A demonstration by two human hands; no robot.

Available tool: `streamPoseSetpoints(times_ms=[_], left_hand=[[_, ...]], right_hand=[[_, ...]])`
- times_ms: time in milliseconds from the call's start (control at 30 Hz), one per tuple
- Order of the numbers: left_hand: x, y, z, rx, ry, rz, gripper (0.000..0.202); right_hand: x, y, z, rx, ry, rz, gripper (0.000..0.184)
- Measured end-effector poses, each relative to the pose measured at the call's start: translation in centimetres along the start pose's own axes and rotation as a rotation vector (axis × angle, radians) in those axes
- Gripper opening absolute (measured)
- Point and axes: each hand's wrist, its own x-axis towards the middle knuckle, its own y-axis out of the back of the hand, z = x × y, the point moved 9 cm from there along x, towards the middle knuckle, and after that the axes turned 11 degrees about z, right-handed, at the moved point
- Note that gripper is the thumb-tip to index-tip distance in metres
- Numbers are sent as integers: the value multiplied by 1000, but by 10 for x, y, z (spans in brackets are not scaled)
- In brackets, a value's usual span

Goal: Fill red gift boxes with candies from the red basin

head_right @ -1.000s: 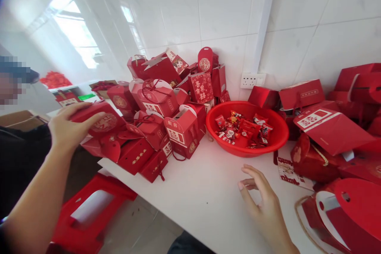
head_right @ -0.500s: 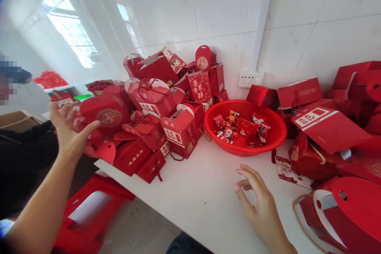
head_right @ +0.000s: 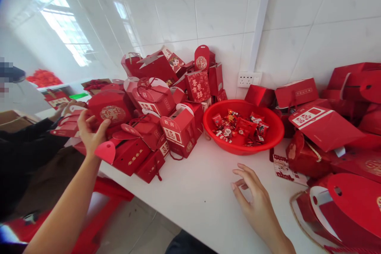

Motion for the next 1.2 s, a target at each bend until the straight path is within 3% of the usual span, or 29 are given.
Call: streamPoseSetpoints(times_ms=[100,233,467,700,833,1200], left_hand=[[2,-3,6,7,60,-50,69],[2,-5,9,59,26,-127,68],[-1,7,-16,-116,114,-48,56],[1,18,-14,-119,71,-26,57],[3,26,-9,-87,50,30,53],[-2,69,20,-175,83,367,38]], right_hand=[[-2,-3,1,5,-14,-23,23],[-3,-5,2,1,-36,-50,24],[-3,-4,4,-4,-42,-56,23],[-4,-4,2,-22,-26,-62,22],[-4,-5,3,-28,-27,-69,23],[-2,-6,0,-7,-45,-75,22]])
